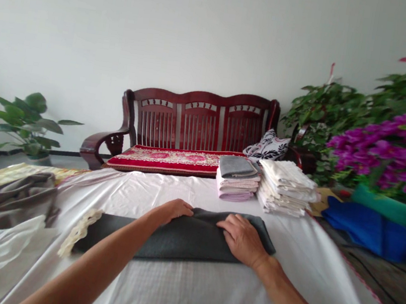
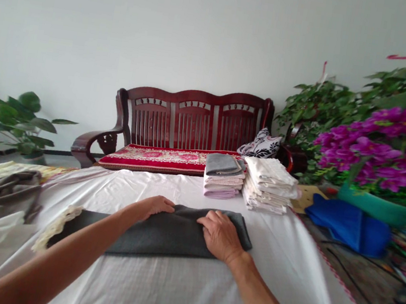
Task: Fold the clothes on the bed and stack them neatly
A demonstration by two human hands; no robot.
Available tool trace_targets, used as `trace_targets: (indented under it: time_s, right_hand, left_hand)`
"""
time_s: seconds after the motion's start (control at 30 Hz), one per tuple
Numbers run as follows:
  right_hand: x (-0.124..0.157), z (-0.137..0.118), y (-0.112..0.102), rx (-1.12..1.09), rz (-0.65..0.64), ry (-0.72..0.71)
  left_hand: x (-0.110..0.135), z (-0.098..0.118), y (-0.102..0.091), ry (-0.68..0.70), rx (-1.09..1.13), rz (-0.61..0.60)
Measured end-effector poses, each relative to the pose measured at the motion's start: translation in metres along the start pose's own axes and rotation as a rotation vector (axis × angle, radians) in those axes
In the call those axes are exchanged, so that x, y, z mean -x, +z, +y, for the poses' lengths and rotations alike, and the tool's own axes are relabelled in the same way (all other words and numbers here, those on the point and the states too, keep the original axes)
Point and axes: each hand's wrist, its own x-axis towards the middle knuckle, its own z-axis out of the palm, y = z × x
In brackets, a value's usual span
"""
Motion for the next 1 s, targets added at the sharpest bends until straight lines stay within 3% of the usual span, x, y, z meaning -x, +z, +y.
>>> trace_targets:
  time_s: [0.1,0.23,0.47,0.63,1.0]
  right_hand:
    - [-0.001,0.003,0.003,-0.031,-0.031,0.009]
    - [-0.003,0.003,0.006,-0.042,-0.030,0.066]
    - [-0.005,0.020,-0.011,0.307,0.198,0.448]
    - [-0.002,0.028,-0.023,0.460,0.032,0.642]
    - [-0.005,0.015,-0.020,0.489,-0.075,0.644]
  left_hand:
    - [-0.005,-0.003,0.005,-0.004,0.042,-0.070]
    - [-0.007,-0.006,0.010,0.029,-0.048,0.011]
    - [-0.005,-0.006,0.019,0.034,-0.191,0.156]
    - [-0.002,-0.002,0.023,-0.002,-0.269,0.231]
    - [0.001,0.007,0.023,-0.058,-0.291,0.239]
